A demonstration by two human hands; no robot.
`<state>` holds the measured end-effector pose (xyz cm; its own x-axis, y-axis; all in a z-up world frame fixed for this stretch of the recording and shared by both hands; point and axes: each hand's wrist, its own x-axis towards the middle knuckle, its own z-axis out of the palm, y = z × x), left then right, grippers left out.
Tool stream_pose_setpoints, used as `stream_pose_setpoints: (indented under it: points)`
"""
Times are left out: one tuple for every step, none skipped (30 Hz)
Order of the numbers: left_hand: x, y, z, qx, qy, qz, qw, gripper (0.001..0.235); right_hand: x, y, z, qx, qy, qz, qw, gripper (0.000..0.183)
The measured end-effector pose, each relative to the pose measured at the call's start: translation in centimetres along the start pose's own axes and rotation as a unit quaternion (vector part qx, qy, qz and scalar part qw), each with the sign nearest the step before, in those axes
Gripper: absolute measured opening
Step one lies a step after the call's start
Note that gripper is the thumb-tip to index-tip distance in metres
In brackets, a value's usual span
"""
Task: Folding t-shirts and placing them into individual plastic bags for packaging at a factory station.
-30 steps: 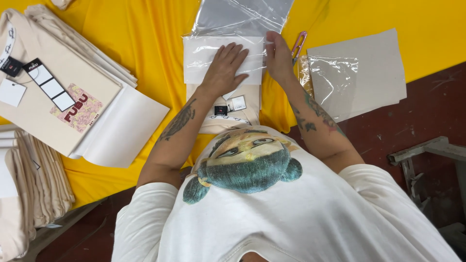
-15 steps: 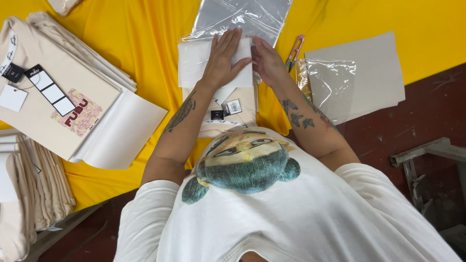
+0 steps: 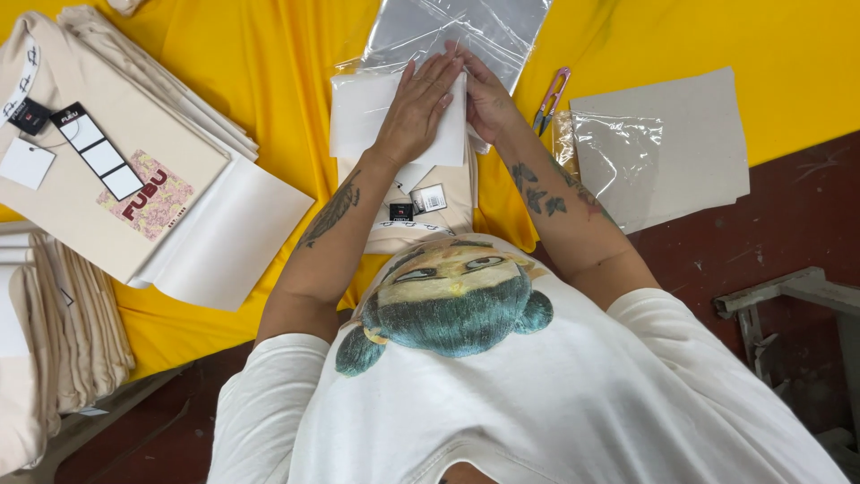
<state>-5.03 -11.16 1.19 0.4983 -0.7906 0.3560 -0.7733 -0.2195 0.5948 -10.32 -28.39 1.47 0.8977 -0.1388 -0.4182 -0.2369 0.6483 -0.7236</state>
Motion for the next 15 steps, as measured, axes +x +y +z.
stream_pose_setpoints:
  points:
    - [-0.1,0.1,-0.3,-0.012,-0.007,-0.004,1.000,0.045,0.4,0.2,-0.1,-0.012,-0.015,-0.010,1.000,0.044]
    - [-0.4,-0.1,-0.4,-0.011,-0.006,-0.006,1.000,0.045,0.7,0.3,-0.1,-0.014,-0.017,-0.008,1.000,0.044]
    - [-0.6,-0.2,-0.4,-0.023,-0.007,-0.009,1.000,0.044,0.9,0.4,-0.1,-0.012,-0.022,-0.029,0.999,0.037]
    - [-0.7,-0.4,-0.5,-0.034,-0.008,-0.012,0.999,0.044,1.1,0.5,-0.2,-0.010,-0.027,-0.050,0.998,0.031]
    - [-0.7,-0.2,-0.9,-0.034,-0.008,-0.013,0.999,0.044,1.2,0.7,-0.1,-0.010,-0.027,-0.049,0.998,0.031]
    - [-0.7,0.0,-1.3,-0.040,-0.020,-0.022,0.999,0.043,1.2,0.9,0.1,0.009,0.006,-0.032,0.999,0.053]
    - [-0.7,0.3,-1.6,-0.047,-0.032,-0.029,0.998,0.044,1.3,1.0,0.2,0.028,0.039,-0.015,0.999,0.076]
    - [-0.7,0.3,-1.6,-0.047,-0.032,-0.029,0.998,0.044,1.0,0.7,0.6,0.029,0.040,-0.015,0.999,0.076]
    - [-0.7,0.3,-1.6,-0.037,-0.036,-0.010,0.999,0.043,0.8,0.5,1.0,0.019,0.050,-0.008,0.999,0.082]
    - [-0.7,0.3,-1.6,-0.027,-0.040,0.009,0.999,0.042,0.6,0.2,1.5,0.010,0.060,-0.002,0.998,0.089]
    - [-0.8,0.2,-1.5,-0.027,-0.041,0.009,0.999,0.042,0.8,0.4,1.6,0.011,0.061,-0.002,0.998,0.089]
    - [-1.0,0.1,-1.4,-0.015,-0.044,0.017,0.999,0.042,0.9,0.6,1.6,-0.010,0.080,-0.029,0.996,0.060]
    - [-1.1,0.0,-1.2,-0.004,-0.046,0.024,0.999,0.042,1.0,0.9,1.6,-0.031,0.099,-0.057,0.993,0.036]
    - [-1.2,0.1,-1.1,-0.004,-0.047,0.024,0.999,0.042,1.6,1.5,1.0,-0.031,0.100,-0.057,0.993,0.036]
    - [-1.5,0.1,-1.0,0.002,-0.037,0.036,0.999,0.044,2.3,2.3,0.5,-0.028,0.146,-0.071,0.986,0.025]
